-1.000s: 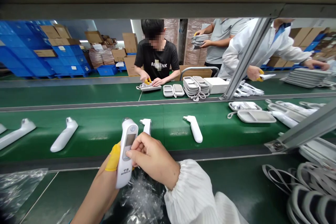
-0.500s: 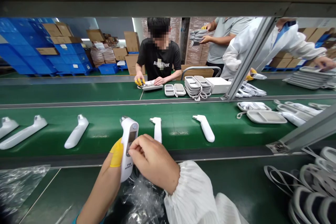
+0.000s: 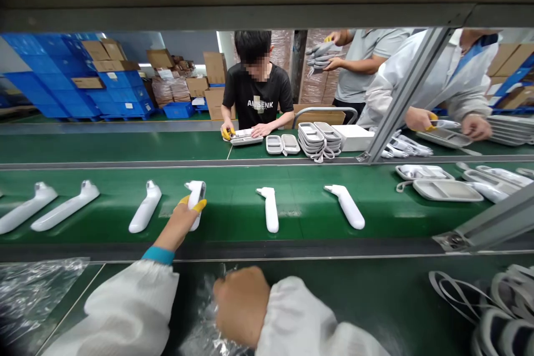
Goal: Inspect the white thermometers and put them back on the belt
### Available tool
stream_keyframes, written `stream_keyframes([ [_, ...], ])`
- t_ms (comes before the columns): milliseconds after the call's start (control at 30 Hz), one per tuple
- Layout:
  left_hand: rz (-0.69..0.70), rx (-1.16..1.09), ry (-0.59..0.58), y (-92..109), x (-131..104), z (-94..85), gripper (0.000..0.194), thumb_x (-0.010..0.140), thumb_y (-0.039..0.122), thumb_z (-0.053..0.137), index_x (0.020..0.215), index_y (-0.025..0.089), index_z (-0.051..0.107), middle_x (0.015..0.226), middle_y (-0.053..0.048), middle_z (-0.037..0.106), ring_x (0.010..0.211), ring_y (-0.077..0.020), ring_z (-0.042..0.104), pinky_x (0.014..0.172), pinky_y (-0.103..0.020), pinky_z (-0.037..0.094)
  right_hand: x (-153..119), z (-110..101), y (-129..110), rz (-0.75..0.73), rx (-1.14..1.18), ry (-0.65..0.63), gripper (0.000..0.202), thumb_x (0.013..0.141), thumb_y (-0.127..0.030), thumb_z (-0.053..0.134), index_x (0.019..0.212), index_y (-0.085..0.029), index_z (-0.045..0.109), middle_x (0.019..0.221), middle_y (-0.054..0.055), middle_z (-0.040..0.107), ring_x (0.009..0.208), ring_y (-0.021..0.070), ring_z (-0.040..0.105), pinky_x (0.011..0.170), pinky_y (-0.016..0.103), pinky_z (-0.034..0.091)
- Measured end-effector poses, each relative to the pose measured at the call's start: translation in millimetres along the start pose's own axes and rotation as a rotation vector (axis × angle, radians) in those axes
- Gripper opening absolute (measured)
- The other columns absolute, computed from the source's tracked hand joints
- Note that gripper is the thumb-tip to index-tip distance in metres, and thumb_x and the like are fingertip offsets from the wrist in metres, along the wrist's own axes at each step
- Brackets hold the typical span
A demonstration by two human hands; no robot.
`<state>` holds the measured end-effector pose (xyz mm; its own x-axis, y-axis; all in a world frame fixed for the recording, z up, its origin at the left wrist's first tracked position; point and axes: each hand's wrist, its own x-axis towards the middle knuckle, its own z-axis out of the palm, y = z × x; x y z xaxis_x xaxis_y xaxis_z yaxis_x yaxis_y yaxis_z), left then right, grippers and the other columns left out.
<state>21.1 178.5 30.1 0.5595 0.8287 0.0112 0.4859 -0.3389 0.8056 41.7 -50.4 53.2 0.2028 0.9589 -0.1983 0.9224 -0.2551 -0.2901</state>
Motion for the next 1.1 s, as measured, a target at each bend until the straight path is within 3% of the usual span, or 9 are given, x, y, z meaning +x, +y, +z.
stream_keyframes([
  [100,-0.087,0.18,0.067,-6.1,27.6,14.3,0.047,0.074,0.033,0.064,0.114,0.009,0.06,0.117,-0.023,0.059,0.122,-0.0404,0.046,0.1,-0.053,0.035,1.8,15.0,-10.3,0.012,-0.014,-0.072,0.028,0.077,-0.018,0.052,0.1,-0.012,0.067,0.097,0.013,0.072,0.082,0.0274,0.069,0.064,0.033,0.046],
  [167,-0.101,0.263,0.11,-9.5,32.9,13.1,0.051,0.075,0.038,0.064,0.118,0.012,0.059,0.129,-0.024,0.052,0.127,-0.0427,0.04,0.102,-0.057,0.03,0.0,12.0,-4.3,-0.057,0.005,-0.076,0.024,0.08,-0.018,0.05,0.095,-0.012,0.068,0.095,0.013,0.073,0.081,0.0253,0.069,0.063,0.031,0.045],
  [333,-0.157,0.34,0.32,-22.8,41.0,-36.2,0.067,0.079,0.046,0.054,0.135,0.011,0.044,0.147,-0.029,0.027,0.137,-0.0497,0.017,0.103,-0.068,0.013,-11.0,-20.0,24.3,-0.149,0.131,0.045,0.022,0.088,-0.018,0.046,0.078,-0.015,0.066,0.084,0.009,0.072,0.077,0.0189,0.065,0.068,0.028,0.042],
  [433,-0.207,0.246,0.267,-22.9,41.7,-58.2,0.055,0.073,0.039,0.059,0.118,0.006,0.057,0.13,-0.033,0.046,0.127,-0.0528,0.034,0.099,-0.068,0.023,-12.2,-36.5,29.6,-0.059,0.396,0.248,0.02,0.089,-0.018,0.046,0.076,-0.018,0.062,0.077,0.001,0.066,0.071,0.0137,0.06,0.067,0.026,0.04],
  [533,-0.101,0.043,0.112,-5.9,15.1,-50.6,0.045,0.078,0.045,0.051,0.107,0.012,0.062,0.103,-0.02,0.064,0.104,-0.0379,0.058,0.089,-0.05,0.044,-6.1,-45.0,24.6,-0.023,0.682,0.483,0.016,0.089,-0.018,0.048,0.083,-0.019,0.063,0.08,-0.001,0.063,0.071,0.0113,0.057,0.067,0.025,0.042],
  [633,0.04,-0.257,-0.019,23.1,-42.5,-27.3,0.048,0.086,0.055,0.038,0.105,0.019,0.062,0.089,-0.006,0.065,0.08,-0.021,0.061,0.073,-0.032,0.05,0.5,-49.1,15.3,-0.066,0.95,0.628,0.014,0.088,-0.021,0.053,0.095,-0.02,0.066,0.092,0.001,0.062,0.08,0.0117,0.059,0.074,0.025,0.047],
  [700,0.037,-0.711,-0.125,42.6,-84.7,-15.4,0.038,0.076,0.046,0.061,0.105,0.02,0.064,0.09,-0.003,0.066,0.08,-0.0186,0.06,0.071,-0.028,0.049,2.0,-51.1,10.1,-0.092,1.09,0.655,0.012,0.087,-0.023,0.056,0.094,-0.02,0.065,0.092,0.001,0.062,0.081,0.0117,0.059,0.074,0.025,0.048],
  [800,-0.079,-0.917,-0.224,62.0,-128.4,-8.4,0.041,0.073,0.046,0.071,0.106,0.022,0.067,0.095,-0.003,0.068,0.083,-0.0188,0.06,0.077,-0.028,0.048,0.0,-53.2,6.4,-0.086,1.26,0.628,0.007,0.083,-0.025,0.061,0.083,-0.018,0.059,0.079,-0.001,0.06,0.072,0.0113,0.057,0.068,0.026,0.049],
  [1100,-0.09,-0.836,-0.236,56.7,-138.1,1.7,0.051,0.078,0.05,0.067,0.123,0.026,0.063,0.115,-0.003,0.067,0.102,-0.0239,0.059,0.082,-0.029,0.046,-0.8,-52.1,18.6,-0.027,1.274,0.522,0.022,0.076,-0.028,0.069,0.076,-0.019,0.049,0.071,-0.003,0.055,0.068,0.0124,0.055,0.063,0.026,0.048],
])
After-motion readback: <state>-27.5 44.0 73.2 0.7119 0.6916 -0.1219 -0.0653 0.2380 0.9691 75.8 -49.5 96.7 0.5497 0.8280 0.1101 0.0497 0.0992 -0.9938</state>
